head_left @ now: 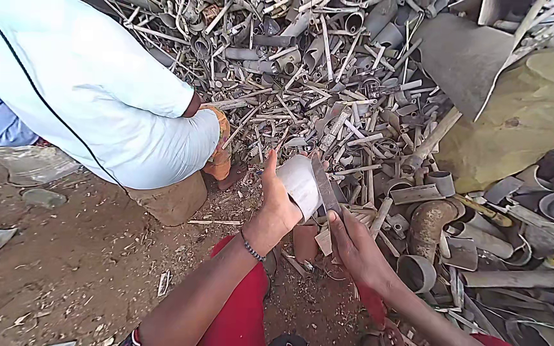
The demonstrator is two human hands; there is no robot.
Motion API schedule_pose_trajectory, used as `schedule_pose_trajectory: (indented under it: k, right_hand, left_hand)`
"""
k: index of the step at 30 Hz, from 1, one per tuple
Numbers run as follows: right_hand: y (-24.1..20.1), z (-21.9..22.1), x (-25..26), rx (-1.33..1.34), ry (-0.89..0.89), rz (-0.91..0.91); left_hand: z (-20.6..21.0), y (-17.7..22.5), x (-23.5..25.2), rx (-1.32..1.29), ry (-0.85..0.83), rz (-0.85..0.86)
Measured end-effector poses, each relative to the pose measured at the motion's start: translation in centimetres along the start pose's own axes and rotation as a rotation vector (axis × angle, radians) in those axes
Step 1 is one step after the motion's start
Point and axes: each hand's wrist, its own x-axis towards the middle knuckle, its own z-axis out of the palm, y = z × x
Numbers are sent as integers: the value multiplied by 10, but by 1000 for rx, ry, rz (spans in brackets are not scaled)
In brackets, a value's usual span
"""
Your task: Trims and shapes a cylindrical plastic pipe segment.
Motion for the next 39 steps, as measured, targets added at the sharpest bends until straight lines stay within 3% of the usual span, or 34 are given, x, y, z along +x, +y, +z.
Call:
schedule_pose_trajectory:
  k: [2, 6, 8, 11, 15, 19, 22, 25, 28, 31, 35, 39]
  right_hand:
    - [4, 9, -2, -102, 105, -68]
    - [-2, 11, -9, -50, -3, -28]
    - [2, 5, -4, -58, 25, -25]
    - [6, 12, -7, -107, 78, -78]
    - [1, 18, -15, -204, -23, -173]
    - [3, 7, -2, -78, 91, -133]
    - [1, 15, -7, -171, 75, -189]
    - [-8, 13, -11, -106, -45, -115]
    - [-3, -2, -1, 6, -8, -23]
    - [1, 11, -6, -78, 52, -64]
    - [-2, 4, -7, 51, -127, 25]
    - [0, 9, -8, 160, -53, 63]
  left_hand:
    - [-1, -1, 1, -15, -13, -7]
    - [-3, -1, 4, -34, -25, -36]
    - [-2, 1, 3, -37, -51, -51]
    - [-3, 0, 2, -38, -27, -51]
    - [-5, 0, 2, -28, 7, -78]
    - [-1, 4, -2, -39, -45, -48]
    - [-2, 5, 0, -45, -25, -42]
    - [-5, 7, 4, -21, -8, -52]
    - [-2, 7, 0, 11, -41, -8]
    - [-6, 5, 1, 7, -42, 25]
    - [-8, 7, 3, -10, -12, 7]
    - [-6, 5, -2, -45, -44, 8]
